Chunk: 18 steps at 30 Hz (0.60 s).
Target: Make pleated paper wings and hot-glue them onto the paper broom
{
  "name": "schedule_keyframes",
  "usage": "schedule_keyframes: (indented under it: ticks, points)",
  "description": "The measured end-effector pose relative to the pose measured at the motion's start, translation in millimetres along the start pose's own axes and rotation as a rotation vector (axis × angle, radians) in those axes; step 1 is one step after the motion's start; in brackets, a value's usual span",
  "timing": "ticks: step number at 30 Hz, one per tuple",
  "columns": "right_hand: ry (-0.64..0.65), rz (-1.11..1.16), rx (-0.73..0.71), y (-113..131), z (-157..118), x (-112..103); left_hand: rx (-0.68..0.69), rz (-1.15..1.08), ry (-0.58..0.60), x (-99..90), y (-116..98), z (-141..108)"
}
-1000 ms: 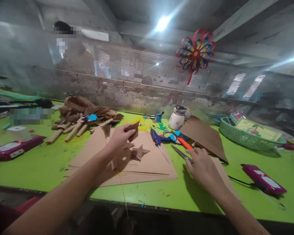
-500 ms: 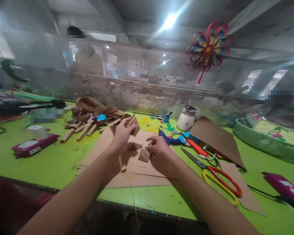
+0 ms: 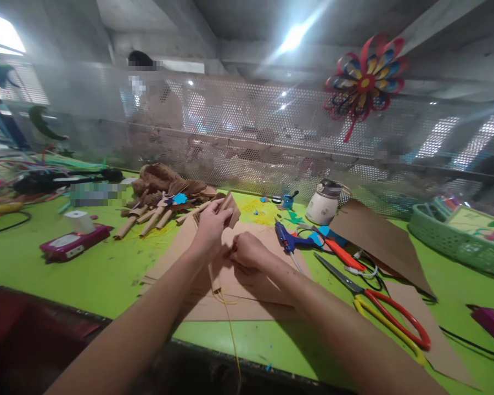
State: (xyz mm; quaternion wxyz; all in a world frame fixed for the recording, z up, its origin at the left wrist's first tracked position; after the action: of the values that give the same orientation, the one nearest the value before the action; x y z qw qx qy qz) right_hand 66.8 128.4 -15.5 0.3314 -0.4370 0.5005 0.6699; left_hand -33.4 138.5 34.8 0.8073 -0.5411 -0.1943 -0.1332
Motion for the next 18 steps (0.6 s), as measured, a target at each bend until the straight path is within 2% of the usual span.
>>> schedule_keyframes:
  ticks: [6,9,11,14,16,18]
  points:
    - [0.101,0.087,-0.069,2.0,-0.7,10.0,-0.009,-0.026,0.018,8.0,0.2,-5.7]
    - [0.121,0.192,-0.104,0.1,0.0,2.0,-0.018,-0.021,0.021,8.1,-0.3,-5.7]
    - [0.114,0.274,-0.103,-5.5,-1.8,-13.2,-0.025,-0.014,0.026,7.3,0.4,-4.4]
    - [0.056,0.387,-0.077,-22.9,-9.9,-51.5,-0.035,-0.006,0.047,7.3,3.4,-1.9]
    - [0.017,0.438,-0.063,-38.4,-23.1,-80.9,-0.044,0.0,0.07,8.6,6.2,-0.9]
    - [-0.031,0.524,-0.02,-58.9,-48.4,-107.7,-0.057,0.009,0.099,10.4,9.1,-0.8]
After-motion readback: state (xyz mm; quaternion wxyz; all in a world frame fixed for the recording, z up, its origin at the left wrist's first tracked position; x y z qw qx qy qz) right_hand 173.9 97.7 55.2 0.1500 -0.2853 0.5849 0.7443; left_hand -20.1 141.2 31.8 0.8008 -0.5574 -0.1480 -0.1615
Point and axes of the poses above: each hand's wrist, its own z-axis towards the middle knuckle, its own x-axis out of the palm, y = z × x, the point moved 9 cm from there along z, towards the middle knuckle, and after that the axes turned 15 degrees about -z, right-handed, at the moved point
